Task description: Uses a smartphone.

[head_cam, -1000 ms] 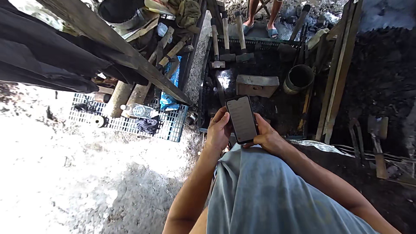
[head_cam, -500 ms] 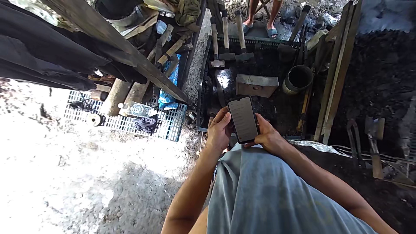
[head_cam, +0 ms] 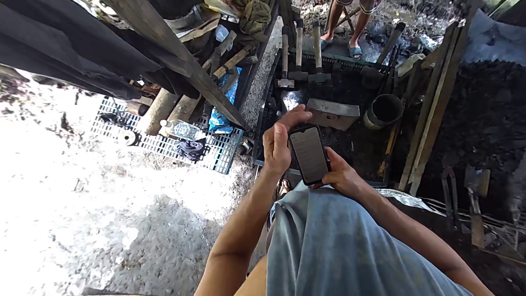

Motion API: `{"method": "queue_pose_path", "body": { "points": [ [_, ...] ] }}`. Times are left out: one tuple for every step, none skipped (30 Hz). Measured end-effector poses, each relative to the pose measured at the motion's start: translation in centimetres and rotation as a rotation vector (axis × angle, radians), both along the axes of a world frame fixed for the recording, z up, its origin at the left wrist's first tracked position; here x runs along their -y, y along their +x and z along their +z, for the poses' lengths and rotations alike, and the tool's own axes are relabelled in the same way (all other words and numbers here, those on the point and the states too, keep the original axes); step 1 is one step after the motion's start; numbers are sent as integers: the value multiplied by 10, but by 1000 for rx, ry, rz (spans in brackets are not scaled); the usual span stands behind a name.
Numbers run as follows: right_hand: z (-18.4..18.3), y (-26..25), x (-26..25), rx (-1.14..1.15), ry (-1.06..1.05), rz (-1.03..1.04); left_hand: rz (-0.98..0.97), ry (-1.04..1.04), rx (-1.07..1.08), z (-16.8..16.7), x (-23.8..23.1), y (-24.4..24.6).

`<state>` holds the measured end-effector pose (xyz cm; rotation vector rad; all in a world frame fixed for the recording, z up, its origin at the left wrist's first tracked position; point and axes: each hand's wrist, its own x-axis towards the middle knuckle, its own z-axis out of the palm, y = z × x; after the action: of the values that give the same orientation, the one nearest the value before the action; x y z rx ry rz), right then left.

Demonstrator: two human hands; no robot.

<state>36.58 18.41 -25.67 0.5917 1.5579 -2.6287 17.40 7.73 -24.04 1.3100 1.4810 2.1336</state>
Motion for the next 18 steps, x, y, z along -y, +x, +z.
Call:
{"method": "queue_pose_path", "body": {
  "points": [
    [1,-1,0,-4,3,2,-26,8,-30,4,-2,0],
    [1,-1,0,-10,0,2,-55,16,-44,6,-3,0],
    [1,-1,-1,-17,1,1,-82,21,-45,6,-4,1],
    [1,-1,-1,-24,5,2,-101,20,-38,6,-5,2],
    [1,-1,-1,-29,7,0,-113,17,-32,5,-5,3],
    [2,0,-2,-32,9,-2,-121,16,-26,5,-5,4],
    [2,0,-2,-33,7,-4,-125,16,-23,5,-5,5],
    [3,1,-2,-29,1,-10,-127,17,-23,4,-5,6],
    [3,1,-2,-23,0,-18,-130,20,-25,4,-6,6],
    [4,1,-2,-20,4,-26,-134,17,-30,4,-6,6],
    [4,2,-2,-23,4,-30,-139,10,-31,5,-6,5],
    [3,2,-2,-28,4,-33,-143,7,-28,5,-7,5],
    [2,2,-2,-34,6,-36,-143,0,-24,5,-8,5],
    [1,2,-3,-40,4,-37,-142,-2,-15,5,-8,5],
    [0,2,-3,-43,2,-36,-142,-3,-6,5,-9,5],
    [0,2,-3,-42,1,-38,-143,0,1,5,-10,5],
    [0,2,-3,-40,1,-38,-147,1,6,5,-10,5],
    [-1,2,-3,-38,-2,-37,-148,1,7,5,-10,5]
  ]
}}
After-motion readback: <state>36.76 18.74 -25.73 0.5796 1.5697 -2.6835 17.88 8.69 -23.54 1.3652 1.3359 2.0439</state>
